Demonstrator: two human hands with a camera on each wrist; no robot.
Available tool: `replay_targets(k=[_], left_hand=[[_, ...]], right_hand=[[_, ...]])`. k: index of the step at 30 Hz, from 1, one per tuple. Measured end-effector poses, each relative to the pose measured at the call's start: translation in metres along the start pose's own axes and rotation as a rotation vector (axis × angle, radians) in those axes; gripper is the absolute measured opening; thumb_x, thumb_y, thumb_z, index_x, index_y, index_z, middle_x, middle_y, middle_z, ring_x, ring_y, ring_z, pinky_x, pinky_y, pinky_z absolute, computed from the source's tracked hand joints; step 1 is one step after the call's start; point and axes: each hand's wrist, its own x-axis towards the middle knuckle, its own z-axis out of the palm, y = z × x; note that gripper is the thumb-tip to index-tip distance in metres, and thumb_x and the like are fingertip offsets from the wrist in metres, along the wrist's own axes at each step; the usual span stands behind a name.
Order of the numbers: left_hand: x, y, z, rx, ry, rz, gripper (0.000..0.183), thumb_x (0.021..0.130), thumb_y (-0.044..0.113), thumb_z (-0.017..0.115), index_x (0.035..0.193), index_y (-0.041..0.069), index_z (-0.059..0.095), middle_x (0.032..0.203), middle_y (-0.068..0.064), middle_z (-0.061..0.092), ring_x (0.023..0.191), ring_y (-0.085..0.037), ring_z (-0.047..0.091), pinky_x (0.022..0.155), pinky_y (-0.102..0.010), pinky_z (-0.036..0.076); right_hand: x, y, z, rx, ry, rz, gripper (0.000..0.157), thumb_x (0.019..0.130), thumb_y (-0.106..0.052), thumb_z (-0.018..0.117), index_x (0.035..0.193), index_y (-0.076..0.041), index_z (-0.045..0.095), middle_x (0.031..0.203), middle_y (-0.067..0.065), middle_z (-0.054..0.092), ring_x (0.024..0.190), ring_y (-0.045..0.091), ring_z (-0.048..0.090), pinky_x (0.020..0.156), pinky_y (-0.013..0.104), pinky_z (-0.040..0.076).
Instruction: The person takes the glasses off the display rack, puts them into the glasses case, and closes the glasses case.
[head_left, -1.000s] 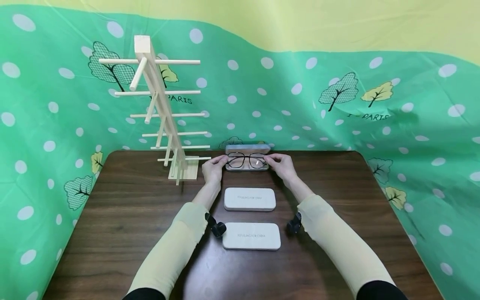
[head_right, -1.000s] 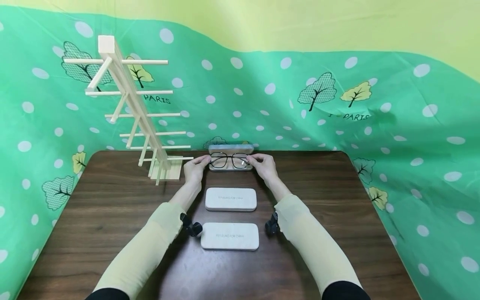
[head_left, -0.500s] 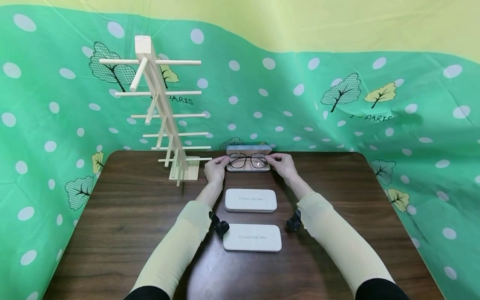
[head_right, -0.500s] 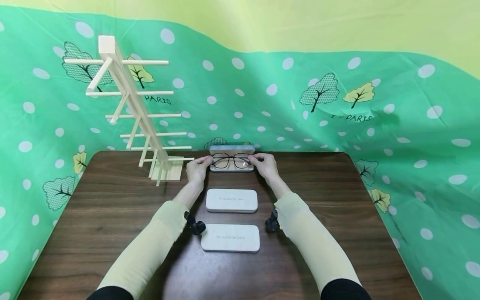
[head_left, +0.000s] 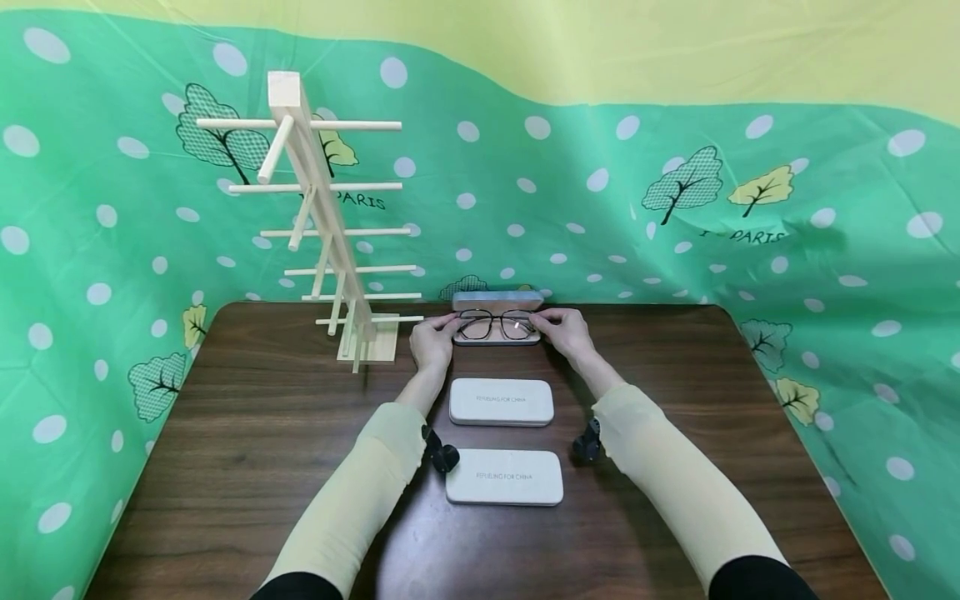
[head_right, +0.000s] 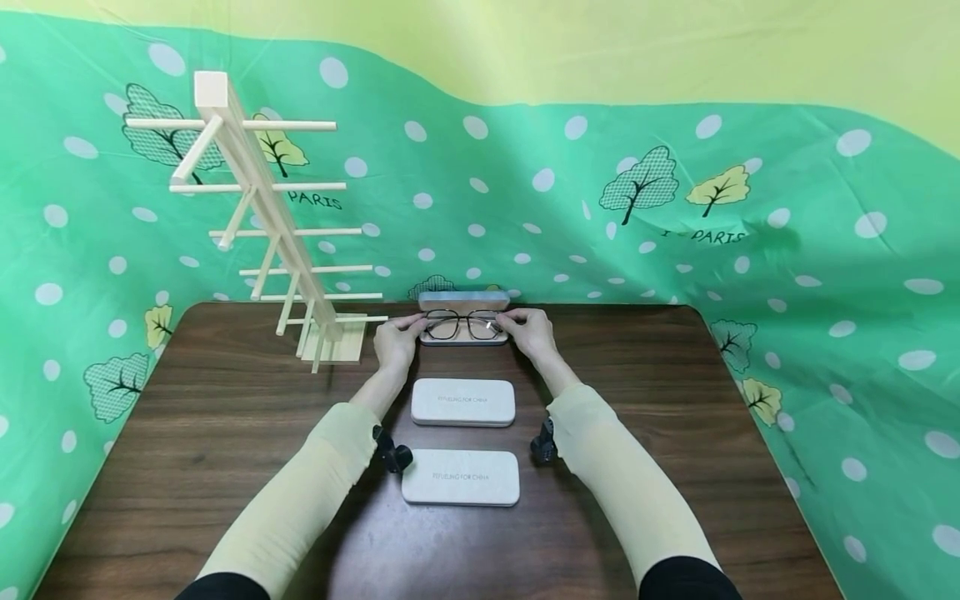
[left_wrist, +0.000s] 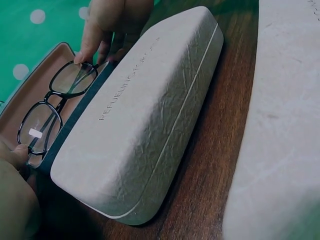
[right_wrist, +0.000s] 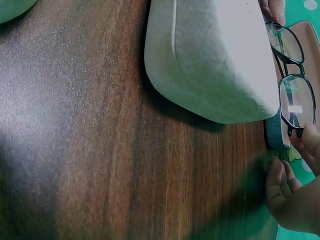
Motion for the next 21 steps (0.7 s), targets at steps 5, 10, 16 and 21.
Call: replay_targets(k=[5,10,16,21], left_hand=[[0.0016,-0.0023,0.0003,0.064,-0.012,0.035,0.017,0.092,0.021,0.079,0.106,0.015,0.083,0.114,-0.007,0.079,0.117,-0.027,0.071,0.107,-0.041,0.051],[0.0029,-0.0041,-0.0003,0.108,-0.042,0.045,0.019,0.093,0.019,0.078,0.111,0.017,0.082,0.116,-0.005,0.079,0.115,-0.026,0.072,0.105,-0.042,0.053],[0.0034,-0.0061,-0.0005,0.127,-0.057,0.055,0.020,0.093,0.018,0.077,0.113,0.018,0.081,0.117,-0.004,0.079,0.114,-0.025,0.072,0.103,-0.042,0.054],[0.0040,-0.0076,-0.0012,0.106,-0.063,0.075,0.019,0.094,0.019,0.076,0.112,0.016,0.081,0.116,-0.005,0.079,0.115,-0.025,0.072,0.105,-0.041,0.053]], right_hand=[[0.0003,0.0003,0.0008,-0.041,0.018,-0.014,0.033,0.100,-0.033,0.069,0.119,-0.007,0.077,0.128,0.013,0.072,0.101,0.020,0.062,0.072,0.019,0.048],[0.0007,0.0006,0.0015,-0.093,0.033,-0.023,0.032,0.100,-0.033,0.069,0.117,-0.008,0.078,0.127,0.012,0.073,0.107,0.024,0.063,0.079,0.026,0.050],[0.0027,0.0025,0.0031,-0.108,0.046,-0.040,0.030,0.099,-0.030,0.071,0.116,-0.007,0.078,0.128,0.012,0.073,0.121,0.029,0.063,0.097,0.041,0.052],[0.0034,0.0038,0.0038,-0.108,0.066,-0.046,0.028,0.098,-0.029,0.072,0.115,-0.008,0.079,0.127,0.011,0.074,0.119,0.028,0.063,0.096,0.040,0.052]])
